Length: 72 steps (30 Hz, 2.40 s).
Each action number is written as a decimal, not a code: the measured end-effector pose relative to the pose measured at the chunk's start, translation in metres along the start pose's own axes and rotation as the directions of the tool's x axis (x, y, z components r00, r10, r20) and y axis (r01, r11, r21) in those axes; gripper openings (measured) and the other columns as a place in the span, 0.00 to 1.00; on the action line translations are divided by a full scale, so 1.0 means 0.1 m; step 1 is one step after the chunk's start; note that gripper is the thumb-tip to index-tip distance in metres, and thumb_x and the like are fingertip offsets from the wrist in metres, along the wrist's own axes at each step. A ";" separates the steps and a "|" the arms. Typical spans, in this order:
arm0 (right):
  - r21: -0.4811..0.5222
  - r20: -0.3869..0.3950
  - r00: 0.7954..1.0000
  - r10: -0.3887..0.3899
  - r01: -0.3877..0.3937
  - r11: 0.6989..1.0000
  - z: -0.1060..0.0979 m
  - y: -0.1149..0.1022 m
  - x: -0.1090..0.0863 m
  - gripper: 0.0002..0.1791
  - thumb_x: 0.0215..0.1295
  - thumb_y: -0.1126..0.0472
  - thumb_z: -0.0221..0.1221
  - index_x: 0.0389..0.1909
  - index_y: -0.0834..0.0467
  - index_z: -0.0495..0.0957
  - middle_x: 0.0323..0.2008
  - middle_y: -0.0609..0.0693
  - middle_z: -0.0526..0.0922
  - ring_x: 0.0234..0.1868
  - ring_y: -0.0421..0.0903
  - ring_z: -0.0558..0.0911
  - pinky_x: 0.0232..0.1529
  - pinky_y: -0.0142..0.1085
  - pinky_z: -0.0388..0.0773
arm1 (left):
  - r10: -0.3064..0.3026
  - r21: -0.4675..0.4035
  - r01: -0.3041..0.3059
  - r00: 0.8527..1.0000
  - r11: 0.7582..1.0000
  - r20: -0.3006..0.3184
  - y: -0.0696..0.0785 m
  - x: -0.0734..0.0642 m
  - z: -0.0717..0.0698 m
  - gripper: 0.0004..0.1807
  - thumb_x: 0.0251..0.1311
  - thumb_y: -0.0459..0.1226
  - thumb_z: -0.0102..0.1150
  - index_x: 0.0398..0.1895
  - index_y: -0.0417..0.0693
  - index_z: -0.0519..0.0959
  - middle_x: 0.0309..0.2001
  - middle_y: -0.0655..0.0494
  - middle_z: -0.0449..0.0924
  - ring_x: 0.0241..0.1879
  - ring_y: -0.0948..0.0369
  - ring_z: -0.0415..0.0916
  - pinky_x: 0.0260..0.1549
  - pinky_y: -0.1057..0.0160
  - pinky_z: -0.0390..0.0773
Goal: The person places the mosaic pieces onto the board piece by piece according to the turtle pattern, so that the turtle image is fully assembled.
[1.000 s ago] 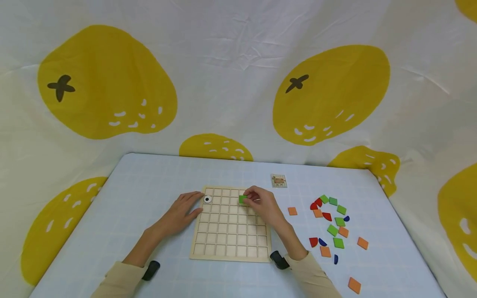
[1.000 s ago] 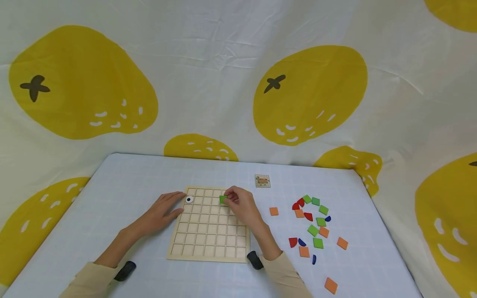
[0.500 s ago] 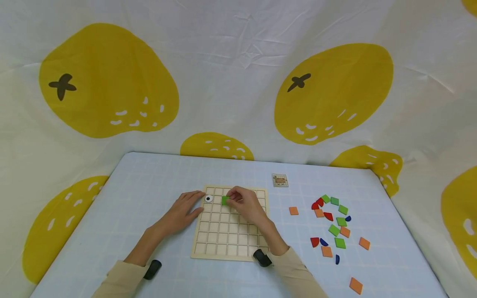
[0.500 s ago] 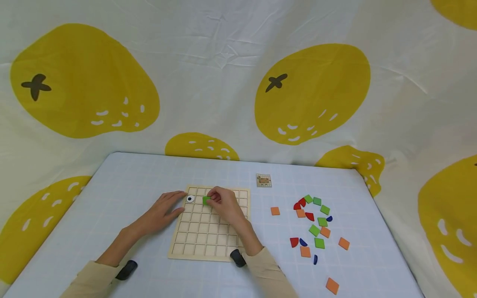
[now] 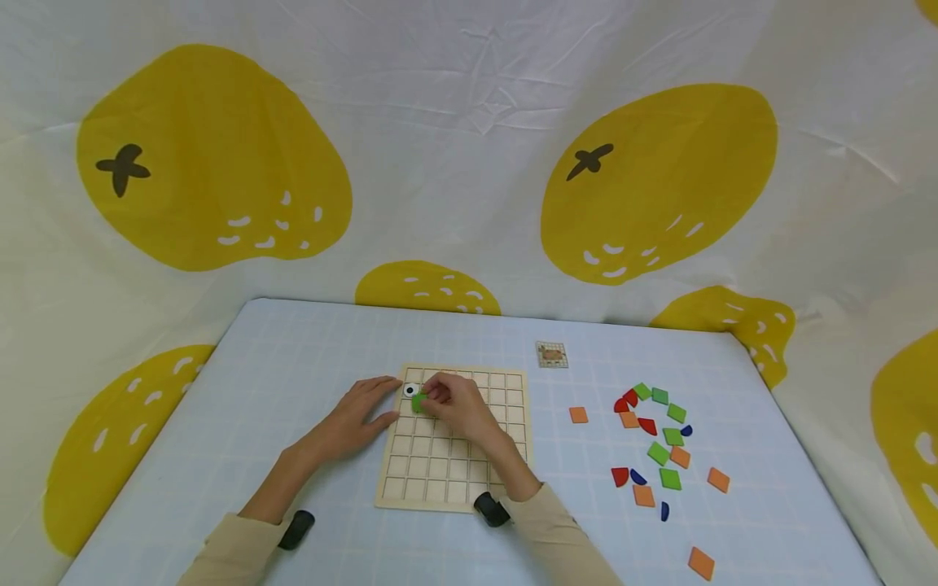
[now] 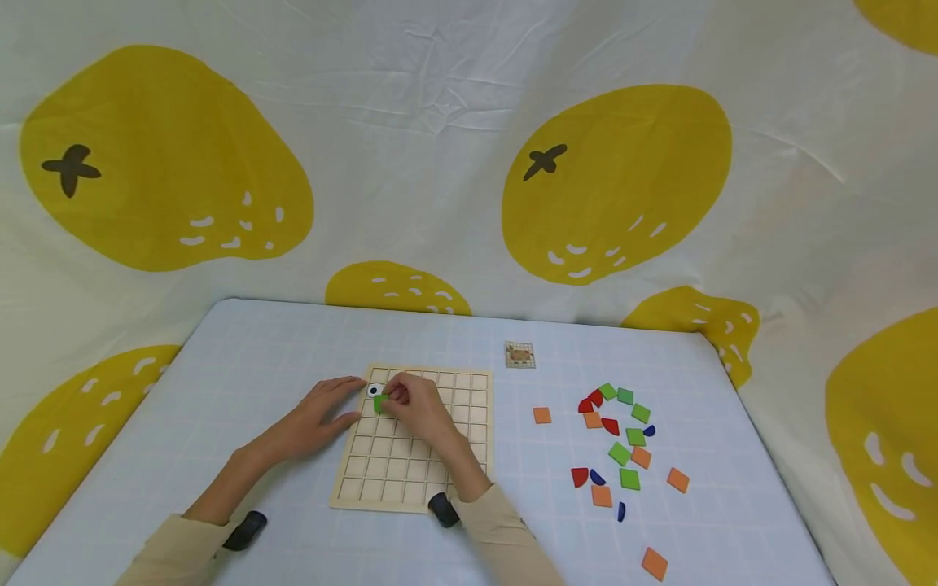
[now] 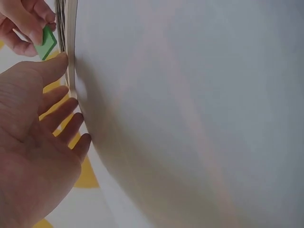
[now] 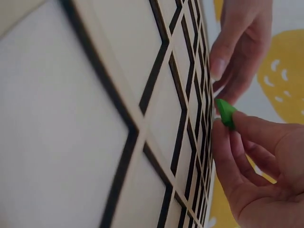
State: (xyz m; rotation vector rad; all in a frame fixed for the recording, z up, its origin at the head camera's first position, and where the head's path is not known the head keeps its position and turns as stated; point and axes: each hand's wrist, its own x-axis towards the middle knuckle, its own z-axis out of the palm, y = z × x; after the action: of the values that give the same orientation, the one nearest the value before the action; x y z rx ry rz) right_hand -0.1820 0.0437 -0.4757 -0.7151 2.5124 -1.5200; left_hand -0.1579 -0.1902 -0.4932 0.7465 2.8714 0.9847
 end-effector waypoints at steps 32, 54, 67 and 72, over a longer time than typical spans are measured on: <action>-0.118 -0.050 0.998 0.031 -0.036 0.992 0.23 -0.12 0.06 0.05 0.67 0.71 0.65 0.42 0.68 0.83 0.40 0.58 0.84 0.39 0.49 0.83 0.40 0.32 0.80 | 0.053 -0.030 -0.054 0.998 0.998 -0.014 0.00 -0.03 -0.04 0.29 0.71 0.35 0.62 0.72 0.34 0.68 0.71 0.35 0.68 0.70 0.37 0.62 0.66 0.33 0.64; -0.117 0.043 0.999 0.016 -0.011 0.993 0.12 -0.13 -0.01 0.09 0.71 0.68 0.62 0.49 0.65 0.83 0.46 0.57 0.84 0.44 0.48 0.84 0.47 0.33 0.81 | 0.032 -0.031 -0.032 0.999 0.999 -0.004 -0.03 -0.04 -0.03 0.30 0.72 0.37 0.62 0.73 0.36 0.68 0.71 0.37 0.68 0.71 0.38 0.61 0.67 0.33 0.63; -0.129 0.023 1.000 0.003 0.000 0.992 -0.23 -0.06 -0.30 0.09 0.74 0.67 0.60 0.50 0.66 0.82 0.45 0.54 0.83 0.45 0.48 0.83 0.48 0.35 0.83 | -0.006 -0.027 0.006 1.000 1.000 0.011 -0.05 -0.04 -0.01 0.31 0.72 0.39 0.62 0.74 0.37 0.67 0.73 0.38 0.66 0.72 0.39 0.60 0.69 0.34 0.62; -0.136 -0.015 1.000 0.003 -0.005 0.991 -0.36 0.00 -0.42 0.09 0.73 0.68 0.60 0.49 0.67 0.82 0.43 0.55 0.84 0.43 0.49 0.83 0.46 0.36 0.84 | -0.007 -0.018 0.008 1.000 1.000 0.011 -0.06 -0.04 0.01 0.32 0.72 0.38 0.62 0.75 0.38 0.67 0.73 0.38 0.66 0.72 0.39 0.60 0.69 0.35 0.61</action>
State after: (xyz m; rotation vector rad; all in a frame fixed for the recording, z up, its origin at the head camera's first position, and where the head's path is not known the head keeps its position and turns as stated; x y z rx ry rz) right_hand -0.1570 0.0920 -0.4642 -0.7184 2.6469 -1.3675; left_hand -0.1570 -0.1961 -0.4981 0.7369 2.8501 1.0014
